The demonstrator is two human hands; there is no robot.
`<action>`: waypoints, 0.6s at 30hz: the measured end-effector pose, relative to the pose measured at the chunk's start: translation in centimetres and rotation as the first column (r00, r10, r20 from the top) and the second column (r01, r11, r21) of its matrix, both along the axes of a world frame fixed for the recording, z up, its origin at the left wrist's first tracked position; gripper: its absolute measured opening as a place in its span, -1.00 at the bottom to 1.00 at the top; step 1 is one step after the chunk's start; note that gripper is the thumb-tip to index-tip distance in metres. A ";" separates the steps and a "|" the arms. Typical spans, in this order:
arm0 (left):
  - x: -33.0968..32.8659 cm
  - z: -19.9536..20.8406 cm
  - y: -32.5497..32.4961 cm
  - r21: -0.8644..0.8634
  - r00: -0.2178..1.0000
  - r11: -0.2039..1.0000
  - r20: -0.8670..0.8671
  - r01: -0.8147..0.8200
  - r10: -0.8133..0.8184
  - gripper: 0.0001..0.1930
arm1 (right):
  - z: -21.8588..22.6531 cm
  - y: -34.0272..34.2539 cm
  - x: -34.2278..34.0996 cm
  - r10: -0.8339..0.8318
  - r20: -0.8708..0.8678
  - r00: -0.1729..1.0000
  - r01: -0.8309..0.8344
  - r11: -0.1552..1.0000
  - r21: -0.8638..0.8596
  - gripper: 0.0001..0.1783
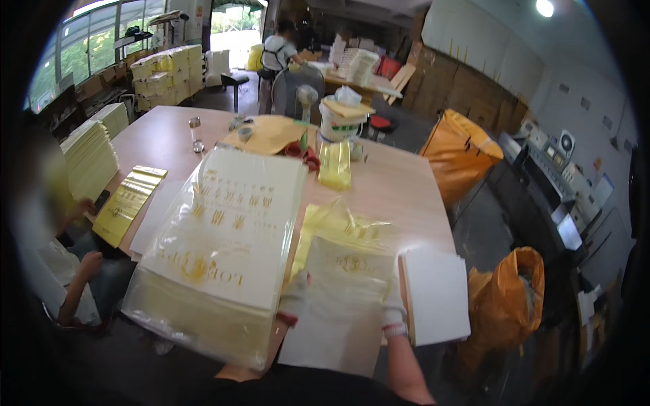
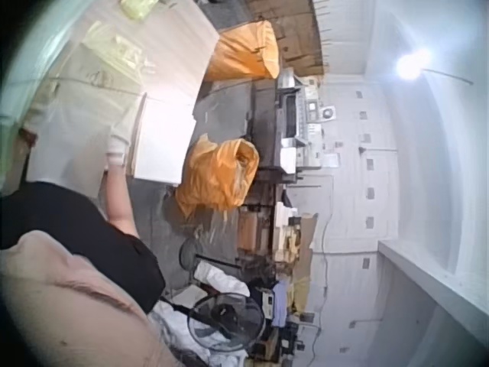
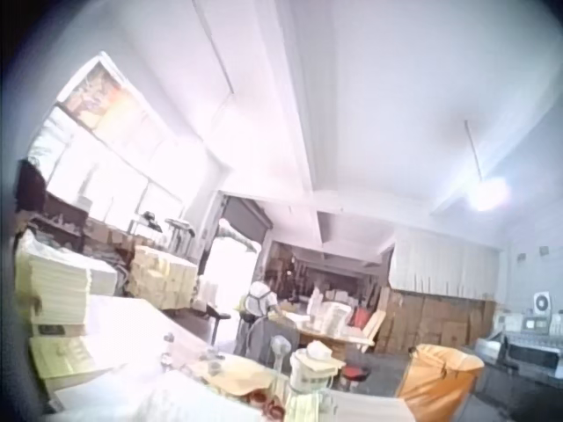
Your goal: The person inserts white rectangular sheets into yellow plastic bags at a table. The person repeatedly picks up a sheet, slides it into a bag, and places the filled bag on a growing stack. Another person works nearby on similar packaging.
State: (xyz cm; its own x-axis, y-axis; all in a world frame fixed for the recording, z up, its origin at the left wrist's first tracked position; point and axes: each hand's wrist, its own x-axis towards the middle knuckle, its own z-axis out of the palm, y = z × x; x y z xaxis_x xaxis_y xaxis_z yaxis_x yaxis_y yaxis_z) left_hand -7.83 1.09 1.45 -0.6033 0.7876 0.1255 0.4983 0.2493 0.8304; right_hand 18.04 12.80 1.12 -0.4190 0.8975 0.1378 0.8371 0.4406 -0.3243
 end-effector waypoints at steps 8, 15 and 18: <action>2.7 -3.3 -5.3 -0.210 0.995 0.973 0.048 0.097 -0.089 -0.77 | -1.6 -5.0 2.5 0.036 0.148 0.988 0.021 0.929 -0.369 -0.24; 9.0 6.4 -17.7 -0.575 0.965 0.776 0.131 0.260 -0.227 -0.72 | 1.3 -17.0 9.6 0.245 -0.133 0.960 -0.278 0.874 -0.399 -0.31; 9.5 1.6 -21.7 -0.046 0.801 0.854 0.374 0.519 -0.467 -0.66 | 4.3 -22.7 11.4 0.333 -0.189 0.924 -0.375 0.887 -0.271 -0.46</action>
